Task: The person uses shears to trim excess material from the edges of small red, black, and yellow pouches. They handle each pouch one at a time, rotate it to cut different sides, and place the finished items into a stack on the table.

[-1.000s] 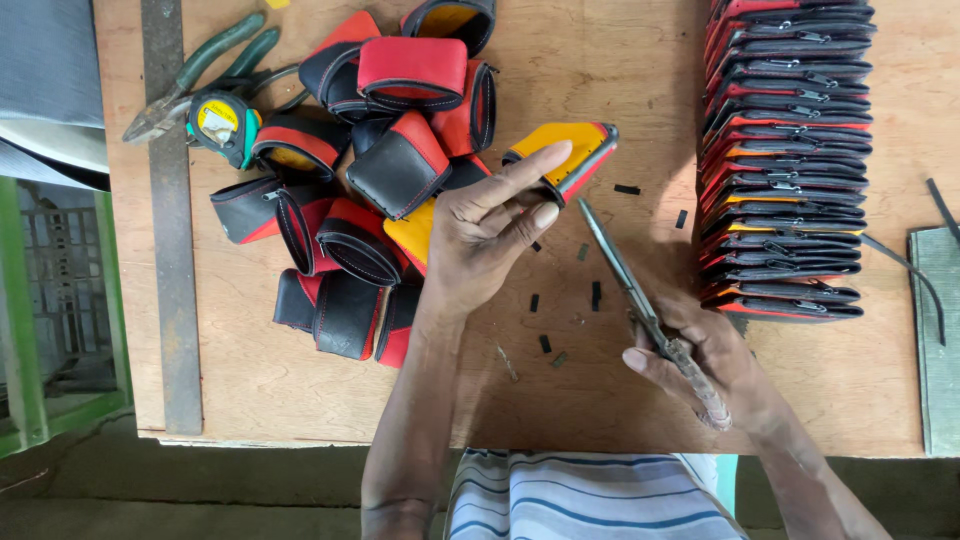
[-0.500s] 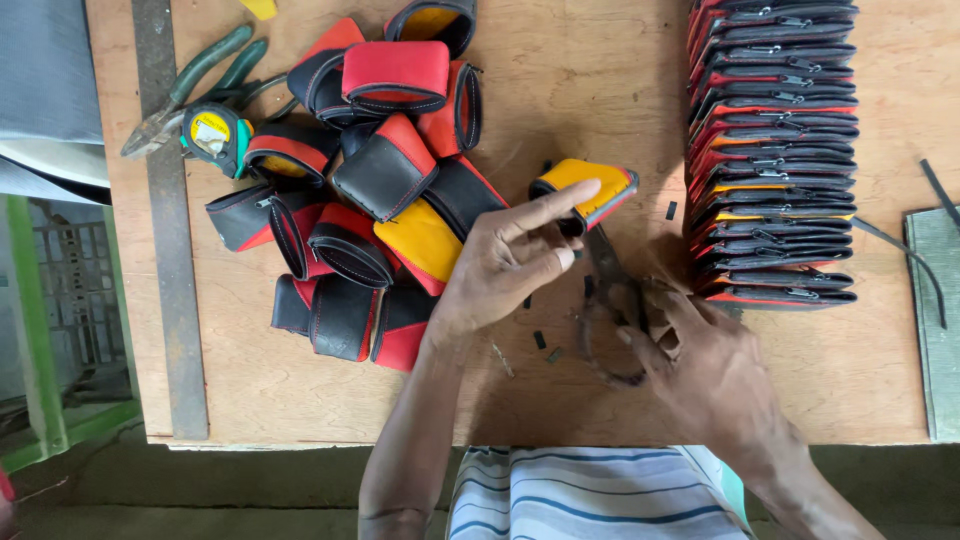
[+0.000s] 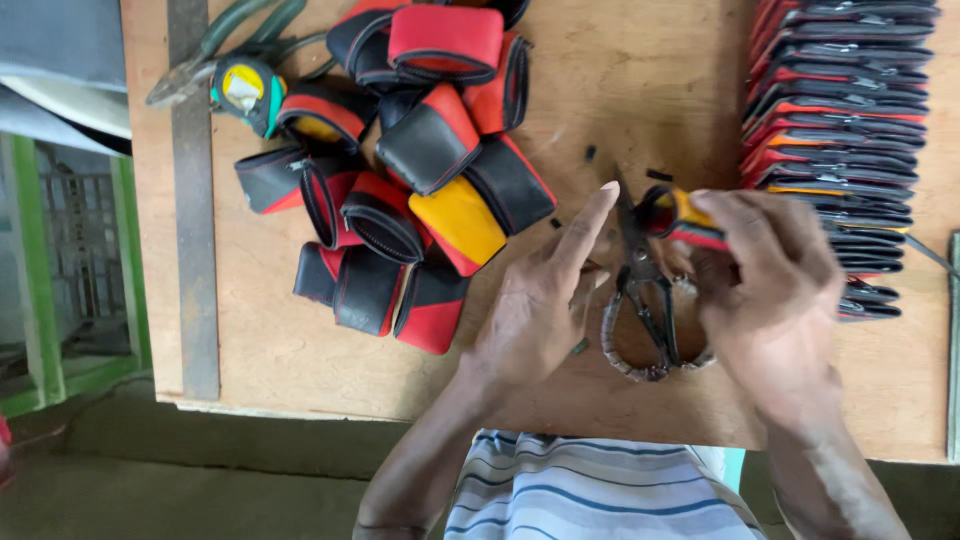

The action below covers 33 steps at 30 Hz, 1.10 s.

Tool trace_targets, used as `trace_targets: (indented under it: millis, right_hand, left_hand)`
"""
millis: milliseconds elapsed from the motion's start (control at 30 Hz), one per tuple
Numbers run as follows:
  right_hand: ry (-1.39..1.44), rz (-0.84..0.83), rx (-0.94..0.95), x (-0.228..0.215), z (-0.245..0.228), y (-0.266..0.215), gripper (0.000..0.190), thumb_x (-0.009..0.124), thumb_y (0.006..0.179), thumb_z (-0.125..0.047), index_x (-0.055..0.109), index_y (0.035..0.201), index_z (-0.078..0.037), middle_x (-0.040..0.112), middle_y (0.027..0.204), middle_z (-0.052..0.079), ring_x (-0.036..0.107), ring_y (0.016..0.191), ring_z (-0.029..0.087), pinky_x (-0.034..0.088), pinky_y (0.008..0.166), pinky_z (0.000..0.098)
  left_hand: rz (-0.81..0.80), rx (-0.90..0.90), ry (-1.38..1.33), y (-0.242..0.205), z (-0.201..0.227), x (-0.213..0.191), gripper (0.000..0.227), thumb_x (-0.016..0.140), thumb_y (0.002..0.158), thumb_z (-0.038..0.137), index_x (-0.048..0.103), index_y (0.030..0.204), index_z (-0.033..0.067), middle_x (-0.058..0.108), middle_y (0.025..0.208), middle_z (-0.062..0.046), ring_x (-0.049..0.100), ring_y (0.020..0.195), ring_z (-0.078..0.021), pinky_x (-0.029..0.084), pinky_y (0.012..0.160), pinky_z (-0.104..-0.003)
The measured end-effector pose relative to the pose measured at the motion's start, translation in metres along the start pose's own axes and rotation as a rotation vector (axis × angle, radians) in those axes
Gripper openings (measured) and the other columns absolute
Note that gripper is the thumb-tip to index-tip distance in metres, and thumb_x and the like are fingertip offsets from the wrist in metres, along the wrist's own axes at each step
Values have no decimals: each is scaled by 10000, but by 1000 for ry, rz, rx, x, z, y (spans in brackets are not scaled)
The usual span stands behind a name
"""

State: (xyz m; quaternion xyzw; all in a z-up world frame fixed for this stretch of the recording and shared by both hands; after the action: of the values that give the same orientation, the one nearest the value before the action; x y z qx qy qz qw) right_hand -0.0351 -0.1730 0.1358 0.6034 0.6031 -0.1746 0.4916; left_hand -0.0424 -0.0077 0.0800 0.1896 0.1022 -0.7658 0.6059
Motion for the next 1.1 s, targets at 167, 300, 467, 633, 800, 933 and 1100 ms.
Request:
trace_targets:
  millis: [167, 300, 467, 633, 800, 933, 1100]
  right_hand:
    - [46, 60, -67, 3, -8, 14, 418, 820, 894, 29, 574, 1232, 42, 654, 1161, 226, 677, 1049, 377, 555, 907, 415]
    - [301, -42, 174, 24, 6, 12, 406, 759, 972, -52, 502, 1275, 32, 666, 1095, 168, 712, 913, 241, 535, 800, 301]
    - [379, -122, 299, 44, 14, 19, 494, 728, 946, -27, 530, 1397, 16, 649, 1255, 176, 567, 681, 271, 450, 610, 302]
    - [399, -118, 132, 58, 5, 31, 468, 731, 957, -23, 525, 1377, 6, 620, 1292, 149, 595, 991, 198, 477, 885, 293]
    - [632, -86, 156, 54, 5, 22, 415, 695, 1080, -53, 484, 1436, -23, 588, 1275, 87, 601, 1164, 109, 484, 1045, 233]
    - [607, -58, 127, 42, 1, 24, 407, 691, 1057, -66, 482, 1404, -26, 552, 1313, 85, 596, 1167, 106, 472, 1047, 236]
    - [619, -140, 146, 53, -4, 35, 388, 681, 1103, -123, 491, 1427, -25, 617, 1269, 73, 600, 1167, 112, 465, 1051, 229]
  left_hand:
    - [177, 92, 352, -1, 1, -19, 374, 716, 918, -38, 665, 1253, 119, 660, 1180, -129, 643, 1095, -314, 550, 885, -408]
    - [525, 157, 780, 0, 6, -57, 729, 580, 800, -225, 668, 1388, 196, 323, 1635, -162, 342, 1489, -409, 482, 1119, -463]
    - [531, 17, 646, 10, -21, -99, 710, 597, 779, -216, 643, 1415, 97, 345, 1587, -223, 424, 1443, -458, 436, 1175, -503]
    - [518, -34, 375, 10, -28, -108, 526, 697, 903, -88, 621, 1394, 84, 495, 1397, -167, 602, 1266, -333, 526, 1044, -414]
    - [452, 54, 302, 4, -2, -118, 418, 785, 963, 60, 613, 1345, 50, 595, 1286, -118, 610, 1210, -329, 511, 1036, -427]
    - [309, 85, 199, 11, 3, -115, 383, 812, 918, 91, 640, 1259, 55, 655, 1226, -91, 629, 1164, -317, 496, 1016, -403]
    - [203, 70, -399, 23, -16, -93, 365, 799, 983, 84, 595, 1278, 16, 615, 1206, -43, 586, 1118, -167, 484, 1038, -283]
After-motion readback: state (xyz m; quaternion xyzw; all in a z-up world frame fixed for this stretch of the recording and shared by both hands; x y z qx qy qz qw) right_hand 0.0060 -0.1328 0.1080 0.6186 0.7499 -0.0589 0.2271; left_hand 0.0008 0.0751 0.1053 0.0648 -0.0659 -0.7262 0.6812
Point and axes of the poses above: each hand's wrist, its own y-axis towards the middle knuckle, its own x-axis out of the palm, z = x × y, the point moved 6 cm from there along y, towards the middle knuckle
